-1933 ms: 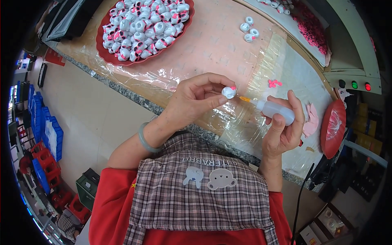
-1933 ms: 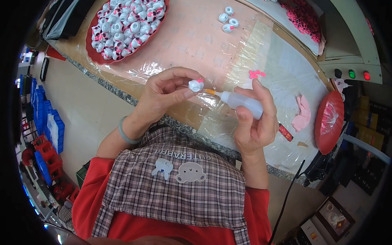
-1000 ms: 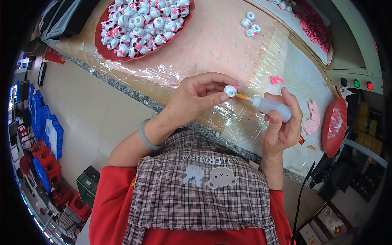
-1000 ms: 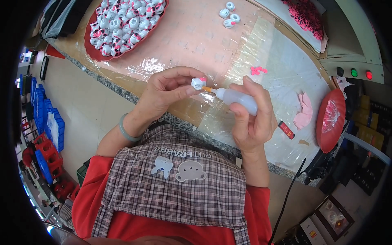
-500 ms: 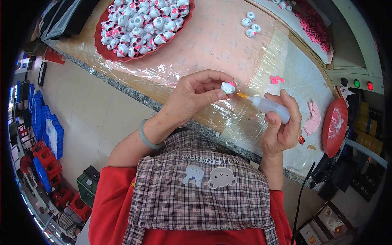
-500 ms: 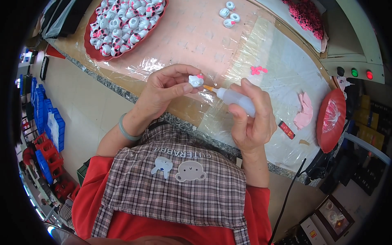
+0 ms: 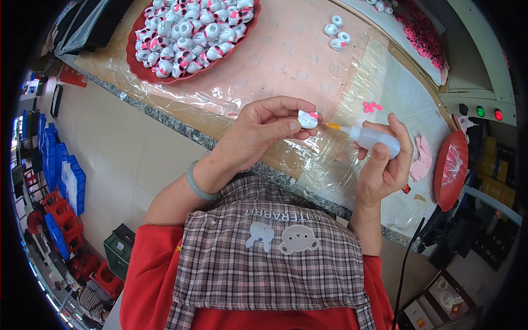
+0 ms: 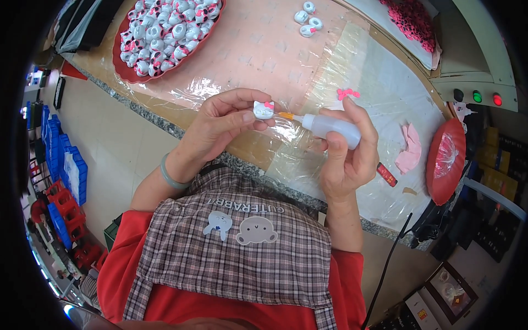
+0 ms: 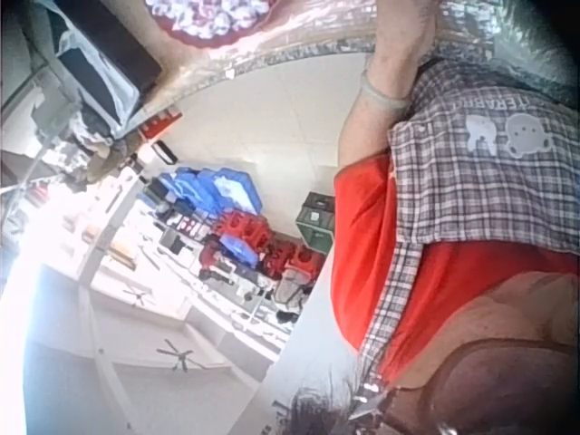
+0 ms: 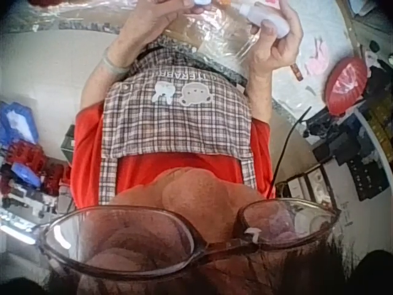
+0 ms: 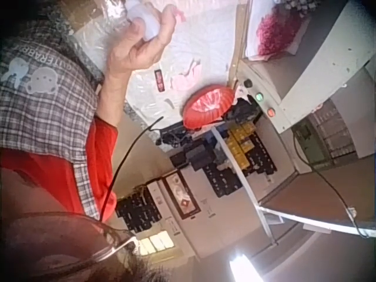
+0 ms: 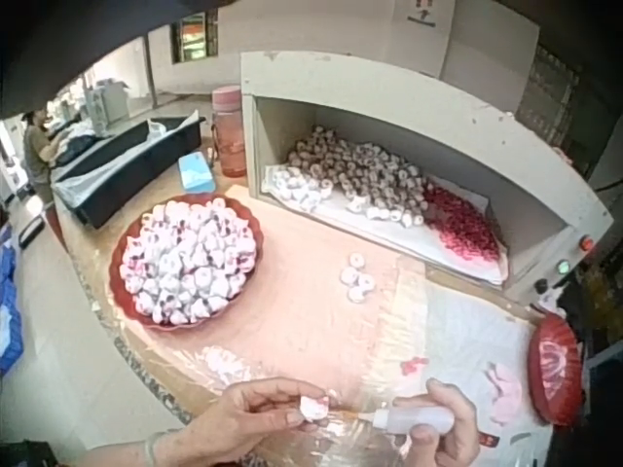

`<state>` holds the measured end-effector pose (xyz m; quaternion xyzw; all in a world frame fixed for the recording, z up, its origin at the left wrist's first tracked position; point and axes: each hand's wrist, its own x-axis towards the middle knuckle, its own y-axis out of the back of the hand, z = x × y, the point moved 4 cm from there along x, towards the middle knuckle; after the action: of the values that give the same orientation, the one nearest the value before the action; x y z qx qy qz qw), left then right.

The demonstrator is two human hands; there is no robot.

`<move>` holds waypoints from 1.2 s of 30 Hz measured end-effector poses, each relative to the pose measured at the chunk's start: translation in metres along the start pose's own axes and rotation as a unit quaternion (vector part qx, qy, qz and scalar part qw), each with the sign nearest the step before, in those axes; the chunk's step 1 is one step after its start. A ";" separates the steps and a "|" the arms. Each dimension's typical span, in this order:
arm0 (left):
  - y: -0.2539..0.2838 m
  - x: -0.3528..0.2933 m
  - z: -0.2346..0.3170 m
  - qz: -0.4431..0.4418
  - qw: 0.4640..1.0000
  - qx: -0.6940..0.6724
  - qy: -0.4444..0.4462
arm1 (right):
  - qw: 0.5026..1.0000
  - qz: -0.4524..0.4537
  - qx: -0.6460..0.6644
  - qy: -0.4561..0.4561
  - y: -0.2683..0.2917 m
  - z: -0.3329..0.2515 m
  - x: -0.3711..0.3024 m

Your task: The person picks up a white plastic head and applies glue from a squeeze bottle to its side. They then press a small pink bow onto the glued area and place the completed head into a red tray.

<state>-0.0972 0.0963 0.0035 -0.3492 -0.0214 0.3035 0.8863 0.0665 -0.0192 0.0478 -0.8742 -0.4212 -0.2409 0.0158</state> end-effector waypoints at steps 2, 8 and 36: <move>0.000 0.000 0.000 -0.001 1.000 -0.006 0.001 | 1.000 -0.006 -0.009 0.007 -0.001 0.001 -0.001; 0.000 -0.001 -0.001 -0.008 1.000 -0.005 0.002 | 0.999 -0.025 -0.017 0.009 -0.002 0.000 -0.004; 0.006 0.002 -0.004 0.003 1.000 -0.013 -0.002 | 0.995 -0.056 -0.063 0.052 -0.003 0.001 -0.001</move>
<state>-0.0977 0.0983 -0.0033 -0.3604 -0.0259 0.3065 0.8806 0.0645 -0.0179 0.0462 -0.8346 -0.4524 -0.3128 -0.0313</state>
